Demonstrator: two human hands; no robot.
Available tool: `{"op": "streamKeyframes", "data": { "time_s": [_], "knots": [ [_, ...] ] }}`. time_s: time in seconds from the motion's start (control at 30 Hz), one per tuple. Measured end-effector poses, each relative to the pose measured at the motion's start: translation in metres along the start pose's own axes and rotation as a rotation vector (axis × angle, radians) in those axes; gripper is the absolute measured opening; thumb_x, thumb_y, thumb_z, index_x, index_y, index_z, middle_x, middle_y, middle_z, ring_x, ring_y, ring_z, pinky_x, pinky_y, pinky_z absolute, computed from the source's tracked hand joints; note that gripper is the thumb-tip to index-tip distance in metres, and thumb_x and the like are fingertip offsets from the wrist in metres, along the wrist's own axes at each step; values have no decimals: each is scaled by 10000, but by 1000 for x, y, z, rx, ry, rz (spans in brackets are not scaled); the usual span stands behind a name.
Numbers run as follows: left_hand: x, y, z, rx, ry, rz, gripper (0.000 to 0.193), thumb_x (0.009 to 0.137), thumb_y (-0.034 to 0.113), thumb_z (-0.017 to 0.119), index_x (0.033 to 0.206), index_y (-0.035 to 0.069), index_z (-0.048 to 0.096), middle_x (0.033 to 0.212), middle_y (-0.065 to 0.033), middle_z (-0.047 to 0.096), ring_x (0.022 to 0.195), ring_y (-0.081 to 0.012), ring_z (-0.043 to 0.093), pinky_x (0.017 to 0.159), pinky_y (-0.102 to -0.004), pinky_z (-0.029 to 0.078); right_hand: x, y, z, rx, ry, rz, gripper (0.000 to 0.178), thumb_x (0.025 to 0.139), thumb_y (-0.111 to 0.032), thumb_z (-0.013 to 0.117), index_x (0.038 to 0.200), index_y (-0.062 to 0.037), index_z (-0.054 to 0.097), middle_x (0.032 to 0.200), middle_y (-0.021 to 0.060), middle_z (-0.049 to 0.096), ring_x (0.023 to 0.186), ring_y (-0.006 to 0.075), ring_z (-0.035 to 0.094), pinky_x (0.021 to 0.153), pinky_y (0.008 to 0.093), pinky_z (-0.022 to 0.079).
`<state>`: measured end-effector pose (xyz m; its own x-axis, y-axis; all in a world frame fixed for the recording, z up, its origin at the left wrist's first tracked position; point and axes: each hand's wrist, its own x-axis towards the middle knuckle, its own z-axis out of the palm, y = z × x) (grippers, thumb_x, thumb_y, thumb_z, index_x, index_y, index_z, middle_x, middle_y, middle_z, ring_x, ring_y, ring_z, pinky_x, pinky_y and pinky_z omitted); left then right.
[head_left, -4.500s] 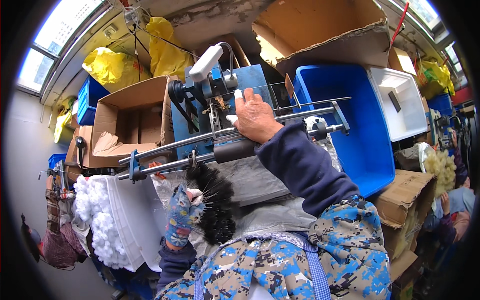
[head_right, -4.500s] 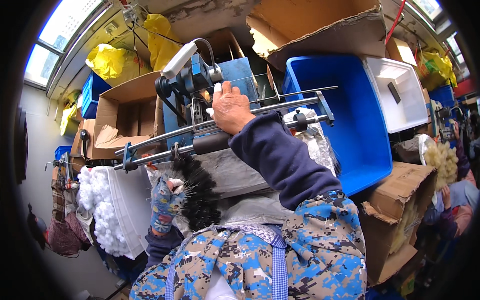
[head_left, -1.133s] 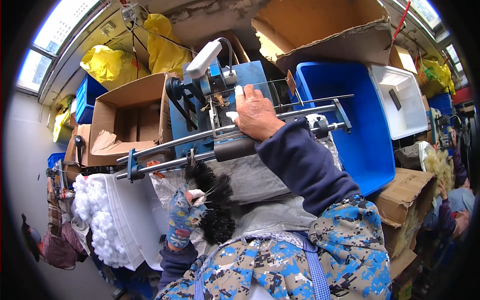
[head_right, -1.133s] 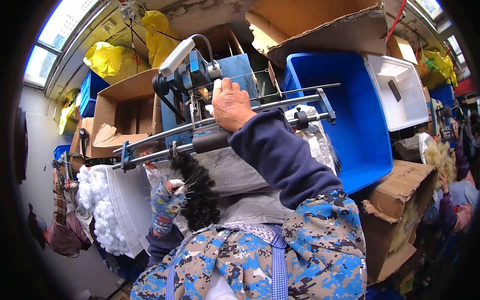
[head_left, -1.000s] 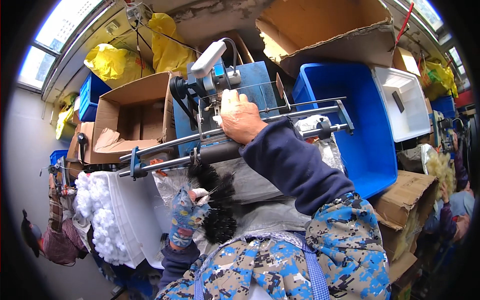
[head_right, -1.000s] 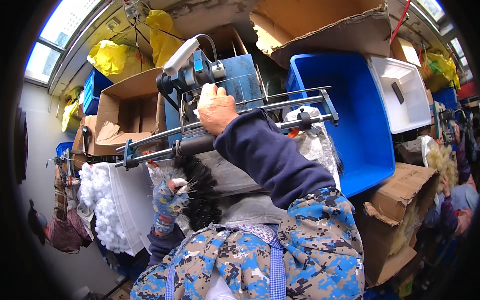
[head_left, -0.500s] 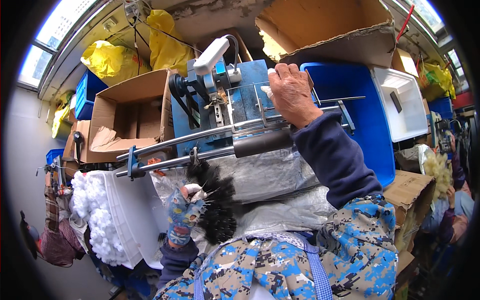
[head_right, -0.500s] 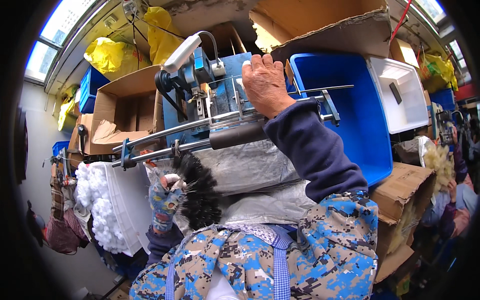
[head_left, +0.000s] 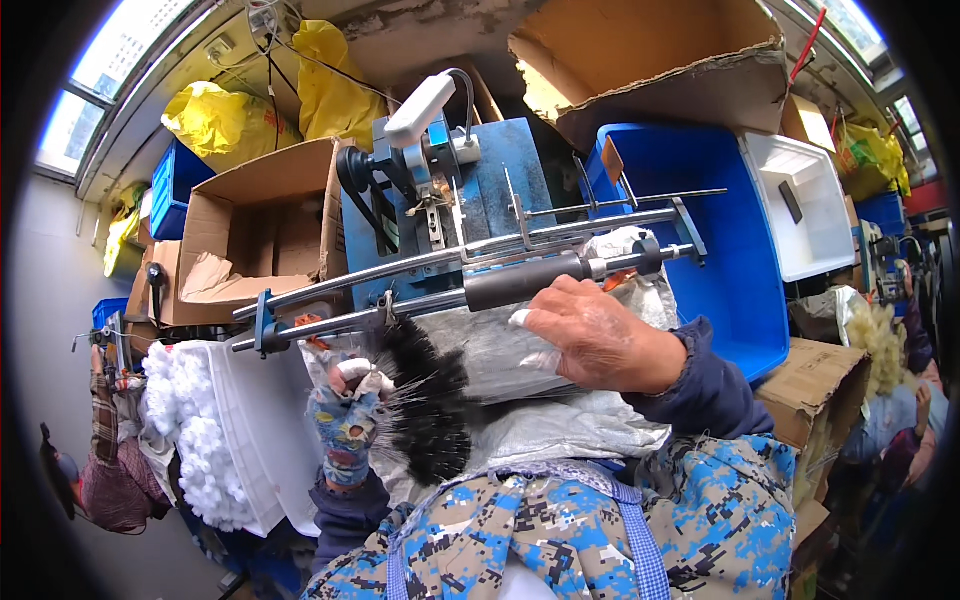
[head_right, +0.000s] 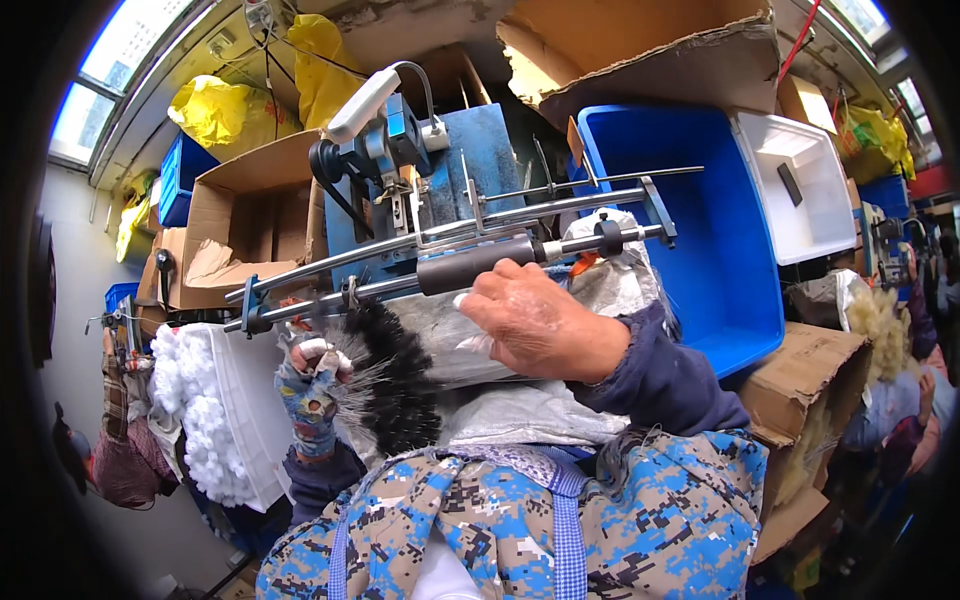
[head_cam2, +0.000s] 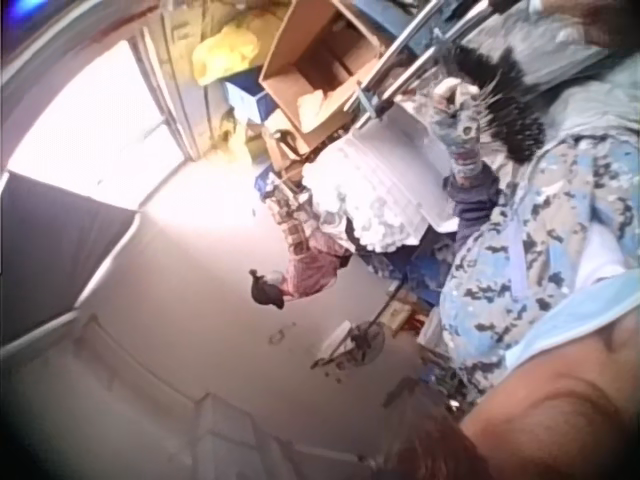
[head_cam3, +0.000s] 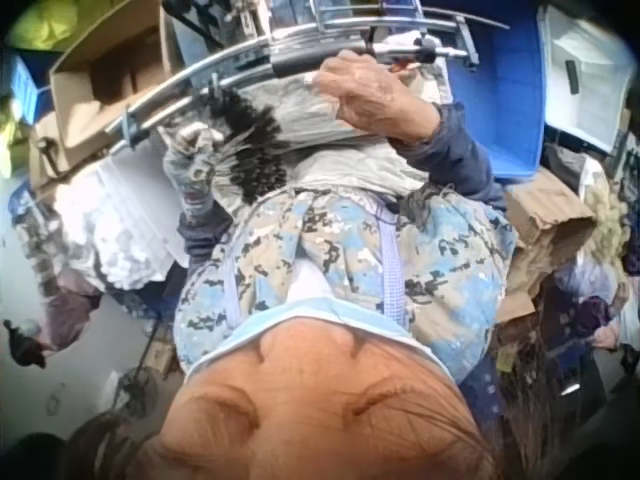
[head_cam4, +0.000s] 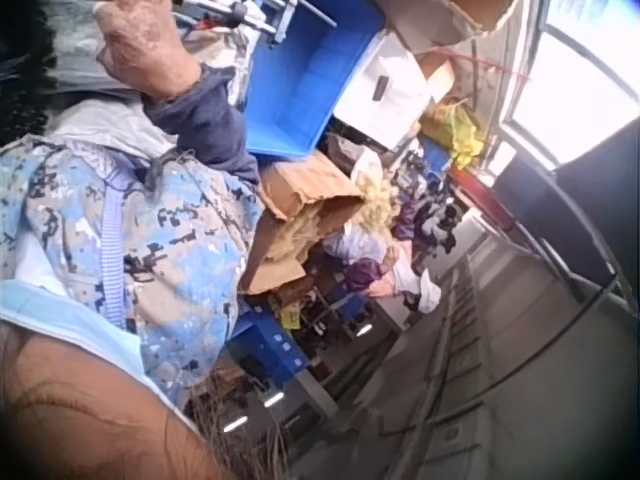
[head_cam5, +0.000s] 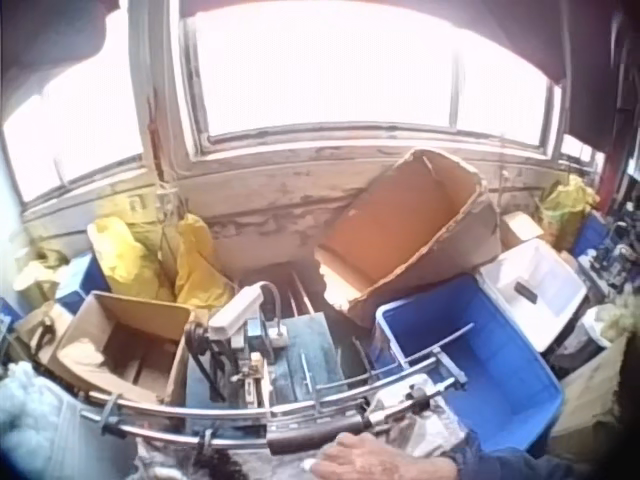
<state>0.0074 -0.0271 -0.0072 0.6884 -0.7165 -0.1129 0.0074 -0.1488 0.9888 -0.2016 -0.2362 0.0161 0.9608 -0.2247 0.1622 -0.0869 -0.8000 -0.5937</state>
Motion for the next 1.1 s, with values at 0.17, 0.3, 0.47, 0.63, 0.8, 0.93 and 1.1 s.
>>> {"op": "streamKeyframes", "data": {
  "time_s": [0.17, 0.3, 0.47, 0.63, 0.8, 0.93, 1.1],
  "knots": [
    [3, 0, 27, 463, -375, 460, 264, 735, 19, 672, 980, 41, 576, 847, -110, 628, 737, -267, 639, 698, -311, 501, 45, -40, 46, 1203, 210, -103, 240, 865, -157, 594, 1001, 41, 581, 956, 124, 608, 907, 218, 578, 805, 320, 458],
    [3, -13, 7, 619, -371, 378, 351, 659, 62, 746, 970, 60, 584, 821, -92, 609, 680, -266, 612, 651, -334, 500, 44, -31, -6, 1500, 398, -10, 195, 909, -119, 530, 996, 44, 593, 812, 117, 622, 689, 111, 577, 599, 245, 478],
    [14, -41, 2, 1033, -442, 472, 351, 685, 134, 702, 988, 19, 566, 828, -105, 596, 767, -325, 577, 730, -423, 458, 81, 32, -22, 79, 523, 126, 171, 840, -55, 562, 997, -9, 615, 709, 78, 582, 599, 162, 542, 550, 289, 439],
    [16, -41, 4, 908, -405, 456, 232, 674, 61, 681, 889, 69, 594, 829, -125, 595, 765, -343, 572, 682, -408, 457, 123, 84, 20, -535, 215, 380, 144, 781, -91, 520, 859, -82, 642, 876, 134, 566, 871, 291, 562, 698, 388, 460],
    [11, -47, -12, 767, -238, 439, 266, 642, 22, 684, 896, 64, 617, 786, -118, 600, 710, -335, 564, 637, -390, 451, 135, 101, 38, -560, 237, 342, 140, 768, -117, 522, 823, -91, 649, 874, 126, 576, 842, 276, 573, 702, 409, 450],
    [17, -36, -4, 792, -228, 554, 252, 645, 21, 680, 885, 73, 625, 741, -113, 580, 679, -312, 568, 607, -382, 445, 133, 103, 40, -545, 186, 314, 149, 753, -143, 532, 830, -100, 651, 955, 120, 587, 872, 270, 568, 687, 411, 412],
    [12, -51, -14, 769, -207, 491, 272, 654, 16, 668, 917, 59, 613, 783, -117, 580, 713, -312, 564, 612, -385, 443, 133, 99, 40, -592, 188, 331, 140, 765, -140, 532, 830, -93, 647, 933, 108, 608, 848, 261, 580, 689, 413, 413]
  ]
}}
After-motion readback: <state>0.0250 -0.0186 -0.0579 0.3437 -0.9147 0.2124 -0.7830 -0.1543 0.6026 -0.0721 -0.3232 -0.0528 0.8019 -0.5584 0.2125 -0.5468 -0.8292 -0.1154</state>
